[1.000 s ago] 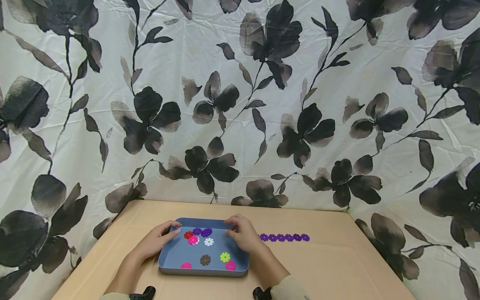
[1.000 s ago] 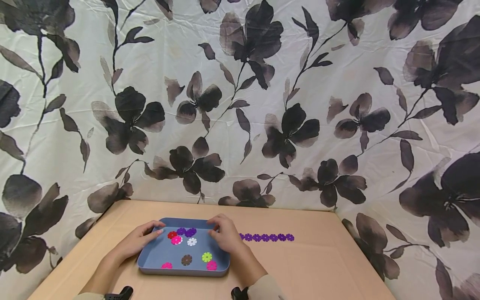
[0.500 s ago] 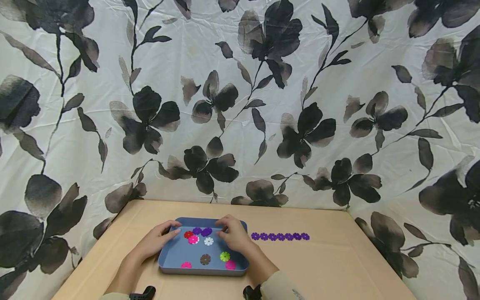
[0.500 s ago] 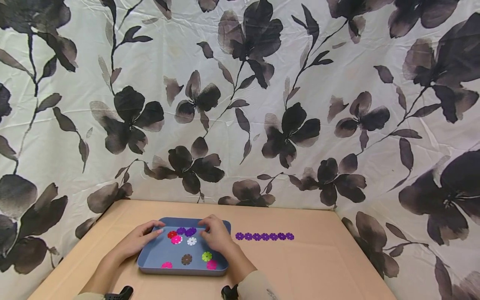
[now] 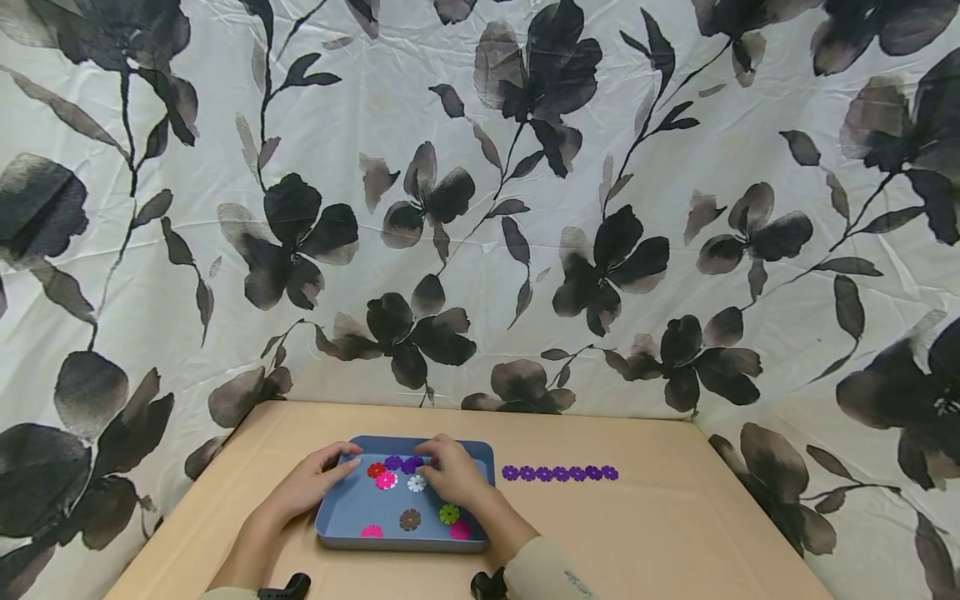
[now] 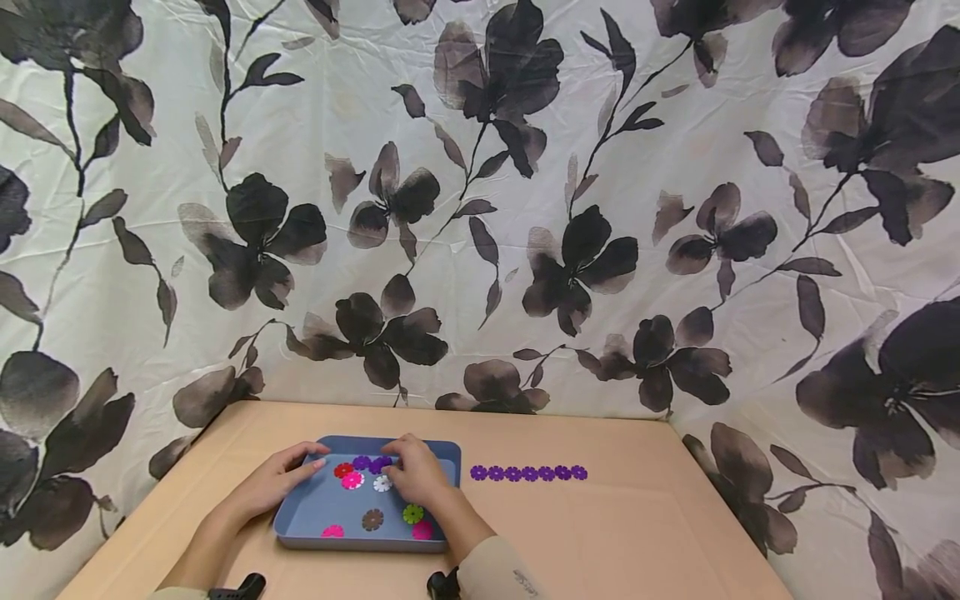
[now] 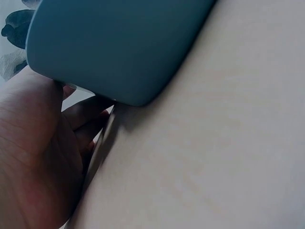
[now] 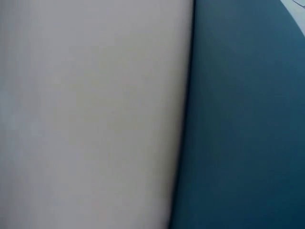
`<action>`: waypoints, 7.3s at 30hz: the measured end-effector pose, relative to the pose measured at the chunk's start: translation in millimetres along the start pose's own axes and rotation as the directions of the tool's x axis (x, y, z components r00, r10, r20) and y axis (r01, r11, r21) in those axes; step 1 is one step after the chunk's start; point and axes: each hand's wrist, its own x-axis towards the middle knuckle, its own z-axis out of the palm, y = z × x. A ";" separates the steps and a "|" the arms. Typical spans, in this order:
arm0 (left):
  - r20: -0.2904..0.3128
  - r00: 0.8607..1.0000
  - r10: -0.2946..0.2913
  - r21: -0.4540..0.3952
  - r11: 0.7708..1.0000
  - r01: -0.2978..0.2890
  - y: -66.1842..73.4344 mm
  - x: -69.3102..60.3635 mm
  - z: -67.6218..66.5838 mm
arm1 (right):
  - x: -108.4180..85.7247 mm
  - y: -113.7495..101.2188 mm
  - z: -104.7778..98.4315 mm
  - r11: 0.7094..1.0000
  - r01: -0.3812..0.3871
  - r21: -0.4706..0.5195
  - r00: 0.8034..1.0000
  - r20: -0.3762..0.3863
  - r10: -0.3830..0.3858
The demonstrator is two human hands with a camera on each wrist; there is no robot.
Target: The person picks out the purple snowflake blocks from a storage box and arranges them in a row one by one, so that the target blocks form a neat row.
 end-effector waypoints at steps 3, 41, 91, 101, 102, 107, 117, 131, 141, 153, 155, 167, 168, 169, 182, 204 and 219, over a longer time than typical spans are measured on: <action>0.000 1.000 -0.001 0.002 1.000 0.001 0.0 0.3 0.2 | 2.5 -2.0 3.1 1.000 0.002 -0.023 1.000 0.021 -0.002; -0.014 1.000 -0.007 0.005 1.000 0.008 -0.9 1.1 4.9 | 3.3 7.0 8.8 0.995 0.037 -0.089 0.997 0.068 -0.030; -0.029 1.000 -0.011 -0.001 1.000 0.011 1.4 3.5 10.7 | -30.1 34.1 -50.4 0.963 0.135 0.234 0.979 -0.184 -0.093; -0.027 1.000 -0.003 -0.003 1.000 0.003 1.8 3.5 10.2 | -36.7 51.2 -63.1 0.948 0.101 0.302 0.969 -0.248 -0.025; -0.027 1.000 -0.002 0.000 1.000 0.002 1.8 3.2 10.3 | -37.7 52.7 -64.9 0.948 0.088 0.306 0.968 -0.250 -0.009; -0.029 1.000 -0.003 0.005 1.000 0.003 1.9 3.0 10.1 | -42.6 57.5 -77.0 0.942 0.023 0.336 0.961 -0.267 0.072; -0.026 1.000 -0.014 -0.007 1.000 0.014 2.2 2.8 10.0 | -49.6 79.9 -106.5 0.963 0.037 0.267 0.916 -0.394 0.074; -0.025 1.000 0.003 -0.007 1.000 -0.004 -0.7 3.5 10.4 | -66.5 113.9 -140.9 0.953 -0.023 0.301 0.855 -0.489 0.175; -0.015 1.000 0.001 0.000 1.000 -0.001 0.5 2.1 7.8 | -83.8 132.0 -163.7 0.938 -0.094 0.334 0.820 -0.508 0.263; -0.017 1.000 -0.013 0.000 1.000 0.013 1.3 2.5 8.8 | -99.9 160.9 -185.4 0.924 -0.179 0.337 0.771 -0.535 0.344; -0.018 1.000 -0.014 0.003 1.000 0.014 1.7 3.0 9.2 | -101.8 162.8 -188.1 0.920 -0.198 0.338 0.769 -0.528 0.359; -0.019 1.000 -0.011 0.010 1.000 0.011 1.5 5.5 9.7 | -120.7 177.9 -199.9 0.884 -0.340 0.320 0.736 -0.495 0.462; -0.019 1.000 -0.012 0.010 1.000 0.012 1.6 5.4 9.6 | -121.8 178.9 -200.3 0.884 -0.346 0.316 0.735 -0.494 0.464; -0.018 1.000 -0.012 0.010 1.000 0.012 1.7 5.3 9.6 | -123.0 179.7 -200.6 0.883 -0.351 0.311 0.735 -0.492 0.466; -0.020 1.000 -0.014 0.010 1.000 0.014 1.7 5.0 10.4 | -138.3 188.2 -200.3 0.855 -0.421 0.303 0.726 -0.452 0.518; -0.010 1.000 -0.008 0.003 1.000 0.008 -1.0 3.3 9.2 | -154.4 199.2 -194.0 0.828 -0.495 0.263 0.718 -0.412 0.560; -0.006 1.000 -0.010 0.015 1.000 0.010 -1.0 2.9 7.3 | -154.7 199.2 -195.3 0.829 -0.540 0.147 0.736 -0.396 0.550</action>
